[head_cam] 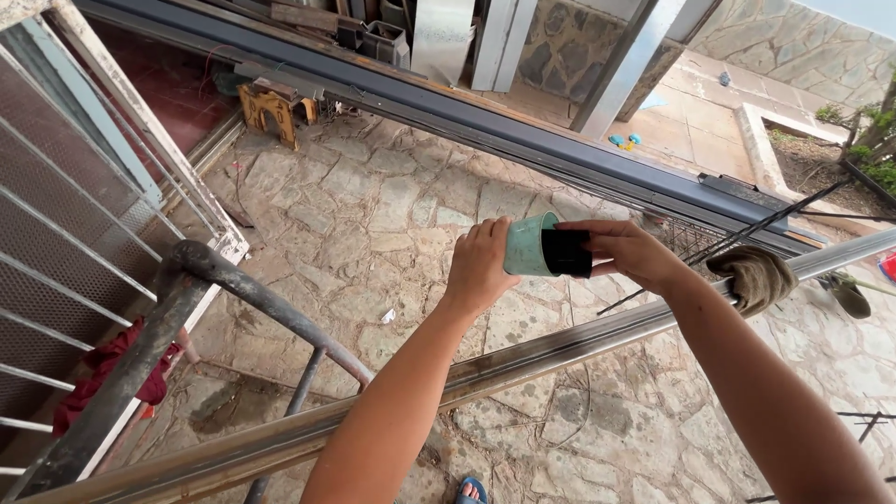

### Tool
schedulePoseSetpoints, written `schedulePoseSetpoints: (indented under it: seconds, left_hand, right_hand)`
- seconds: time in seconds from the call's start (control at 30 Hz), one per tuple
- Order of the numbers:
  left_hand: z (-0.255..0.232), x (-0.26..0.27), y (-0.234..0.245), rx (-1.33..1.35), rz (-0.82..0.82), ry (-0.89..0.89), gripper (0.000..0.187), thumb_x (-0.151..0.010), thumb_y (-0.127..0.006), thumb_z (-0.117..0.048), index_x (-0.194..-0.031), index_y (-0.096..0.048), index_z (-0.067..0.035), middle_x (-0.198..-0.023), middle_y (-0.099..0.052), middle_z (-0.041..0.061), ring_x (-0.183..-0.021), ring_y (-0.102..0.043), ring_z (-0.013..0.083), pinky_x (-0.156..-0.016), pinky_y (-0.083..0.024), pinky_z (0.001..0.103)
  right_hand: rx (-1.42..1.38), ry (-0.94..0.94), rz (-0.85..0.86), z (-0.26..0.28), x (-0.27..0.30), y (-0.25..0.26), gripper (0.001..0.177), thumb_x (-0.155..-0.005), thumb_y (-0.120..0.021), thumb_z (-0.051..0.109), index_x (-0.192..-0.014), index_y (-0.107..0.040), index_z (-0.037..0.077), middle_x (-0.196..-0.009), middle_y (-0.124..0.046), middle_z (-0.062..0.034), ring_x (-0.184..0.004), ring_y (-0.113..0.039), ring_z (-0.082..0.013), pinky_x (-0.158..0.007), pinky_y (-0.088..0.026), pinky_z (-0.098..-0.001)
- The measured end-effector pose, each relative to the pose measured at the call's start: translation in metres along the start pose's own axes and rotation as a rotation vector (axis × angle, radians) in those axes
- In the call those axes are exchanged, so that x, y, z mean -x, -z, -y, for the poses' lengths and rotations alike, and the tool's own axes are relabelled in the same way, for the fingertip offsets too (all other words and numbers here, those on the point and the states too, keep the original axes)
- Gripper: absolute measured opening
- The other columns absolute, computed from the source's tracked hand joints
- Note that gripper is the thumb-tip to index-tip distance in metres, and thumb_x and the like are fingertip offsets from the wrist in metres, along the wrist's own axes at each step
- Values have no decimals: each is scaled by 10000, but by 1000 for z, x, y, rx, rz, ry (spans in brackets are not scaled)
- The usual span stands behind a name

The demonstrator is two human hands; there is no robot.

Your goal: A person is manually sanding a long metal bar with sandpaper and wiping it with a cloth while holding a cup.

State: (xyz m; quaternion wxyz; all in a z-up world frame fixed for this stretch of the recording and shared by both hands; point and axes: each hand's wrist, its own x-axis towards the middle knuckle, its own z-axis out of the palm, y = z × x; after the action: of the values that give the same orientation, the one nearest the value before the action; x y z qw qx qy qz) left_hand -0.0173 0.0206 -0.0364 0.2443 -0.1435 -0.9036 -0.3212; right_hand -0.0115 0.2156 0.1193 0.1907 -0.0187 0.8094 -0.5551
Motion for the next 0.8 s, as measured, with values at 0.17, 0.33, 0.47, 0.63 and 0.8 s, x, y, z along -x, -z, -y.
schedulePoseSetpoints:
  seconds: [0.17,0.33,0.47,0.63,0.8]
  left_hand:
    - [-4,0,3,-34,-9,44,709,-648,-760,-213,-1293,-510,-59,-1112,-613,135,-1072,-657,350,-823,-551,508]
    - [-4,-2,2,-81,-27,56,692,-650,-758,-220,-1284,-532,-58,-1112,-628,136,-1070,-664,344,-828,-552,506]
    - [-1,-2,-2,-74,14,85,709,-652,-764,-202,-1302,-527,-49,-1118,-628,148,-1078,-660,351,-843,-550,517]
    - [-1,-5,7,-77,36,126,700,-666,-784,-193,-1298,-525,-36,-1125,-626,156,-1090,-655,356,-859,-549,529]
    - [3,-10,21,185,-6,276,693,-676,-778,-183,-1281,-511,24,-1123,-619,221,-1074,-649,425,-845,-551,567]
  right_hand:
    - [-89,-73,82,-17,-14,2,471,-944,-500,-38,-1393,-604,60,-1227,-685,-214,-1037,-692,-351,-867,-595,-512]
    - [-188,-52,90,-38,-30,16,465,-950,-500,-64,-1393,-593,43,-1191,-675,-280,-1003,-693,-391,-854,-601,-460]
    - [-237,-50,72,-41,-32,21,449,-948,-497,-74,-1377,-590,22,-1160,-675,-314,-982,-683,-427,-818,-604,-448]
    - [-278,-6,33,-49,-35,42,442,-947,-491,-82,-1370,-585,7,-1159,-665,-317,-992,-675,-430,-836,-596,-457]
    - [-359,127,-21,-109,-71,118,496,-956,-511,-52,-1415,-561,127,-1135,-680,-215,-839,-738,-306,-706,-647,-373]
